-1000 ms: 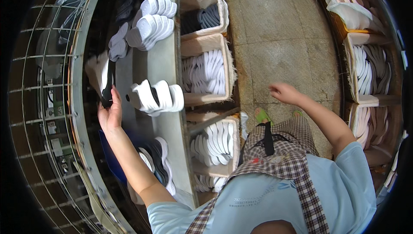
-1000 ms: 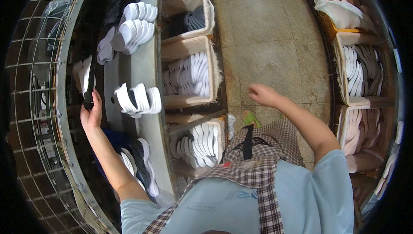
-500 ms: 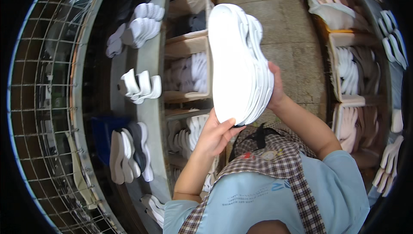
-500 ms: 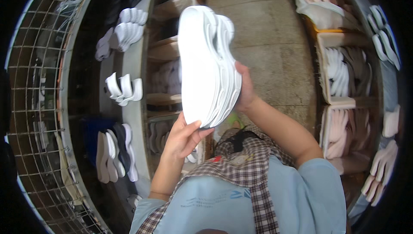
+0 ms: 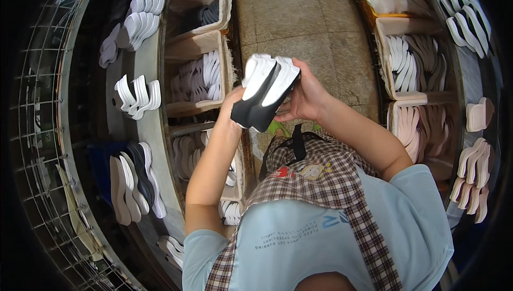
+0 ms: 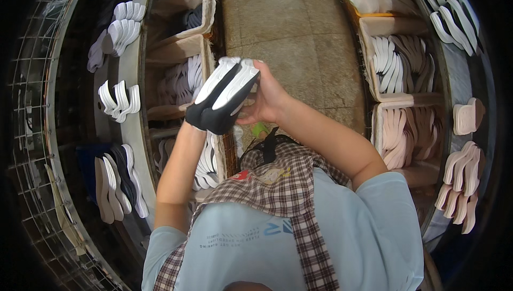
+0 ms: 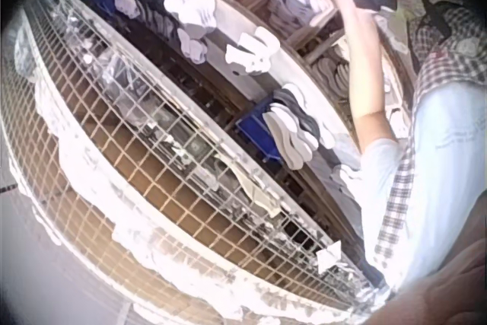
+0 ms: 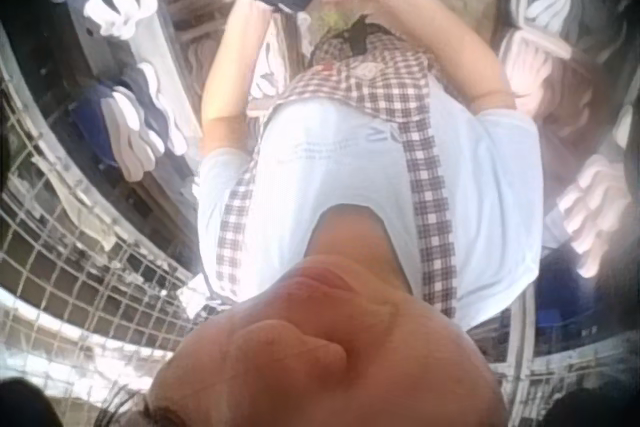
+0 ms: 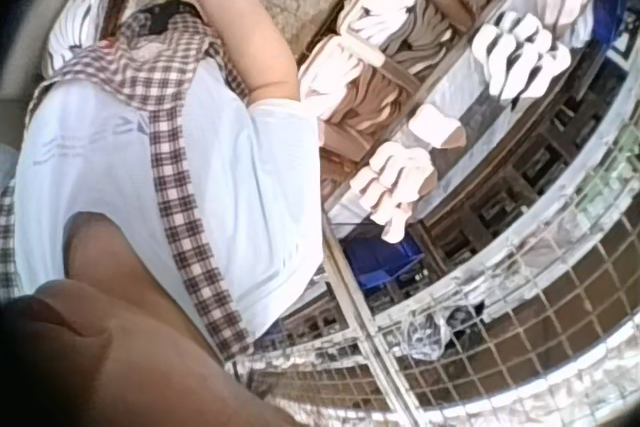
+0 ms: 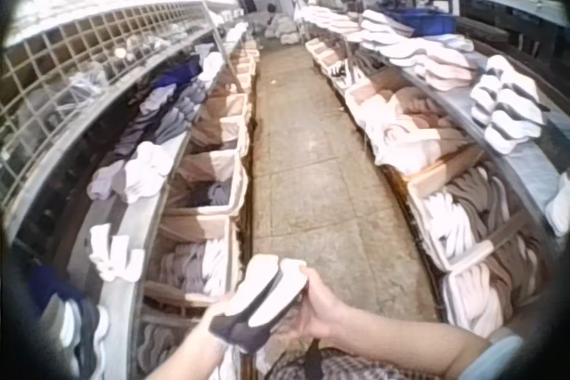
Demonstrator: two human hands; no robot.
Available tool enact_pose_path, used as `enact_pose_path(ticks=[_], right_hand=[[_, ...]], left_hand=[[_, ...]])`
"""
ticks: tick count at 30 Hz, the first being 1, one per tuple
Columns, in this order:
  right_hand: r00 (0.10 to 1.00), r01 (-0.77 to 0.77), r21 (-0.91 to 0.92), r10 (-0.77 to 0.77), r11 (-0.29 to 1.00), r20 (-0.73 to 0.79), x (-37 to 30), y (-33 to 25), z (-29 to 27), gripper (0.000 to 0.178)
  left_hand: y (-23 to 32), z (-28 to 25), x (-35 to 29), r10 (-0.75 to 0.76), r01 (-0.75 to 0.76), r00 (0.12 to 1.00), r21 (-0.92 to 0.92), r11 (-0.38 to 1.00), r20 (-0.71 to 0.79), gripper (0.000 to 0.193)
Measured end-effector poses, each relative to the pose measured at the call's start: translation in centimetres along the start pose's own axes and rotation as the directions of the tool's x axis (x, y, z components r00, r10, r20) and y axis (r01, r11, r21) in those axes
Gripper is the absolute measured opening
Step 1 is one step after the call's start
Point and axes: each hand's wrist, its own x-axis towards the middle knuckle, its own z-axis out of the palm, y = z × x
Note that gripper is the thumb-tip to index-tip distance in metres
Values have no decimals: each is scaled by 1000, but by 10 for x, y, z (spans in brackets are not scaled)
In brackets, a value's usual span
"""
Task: The person repeatedly picks up pairs of white and black slippers from a metal rack, turns them over to inspect the soles, and places them into a large fabric bin. The person handles the slippers one pair at a time, moving between the rack and the bin throughout the clip.
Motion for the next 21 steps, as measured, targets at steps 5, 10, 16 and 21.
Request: enact_pose_path(ticks=[5,10,16,21], right_hand=[[985,-97,65,105,993,-137,5,2,-23,70],[982,-106,48,112,993,-153,9,5,-31,71],[999,-30,-185,28,982,-15,7,2,-23,69],[881,444,-321,-341,837,327,-6,3,-6,69]], left_hand=[[9,33,-1,-150,193,980,-425,884,133,44],[-3,36,-5,267,-299,954,442,846,135,45],[-4,50,-19,-872,280,451,-958,-65,191,35],[7,30,-15,-688,-40,700,-973,229,-191,44]])
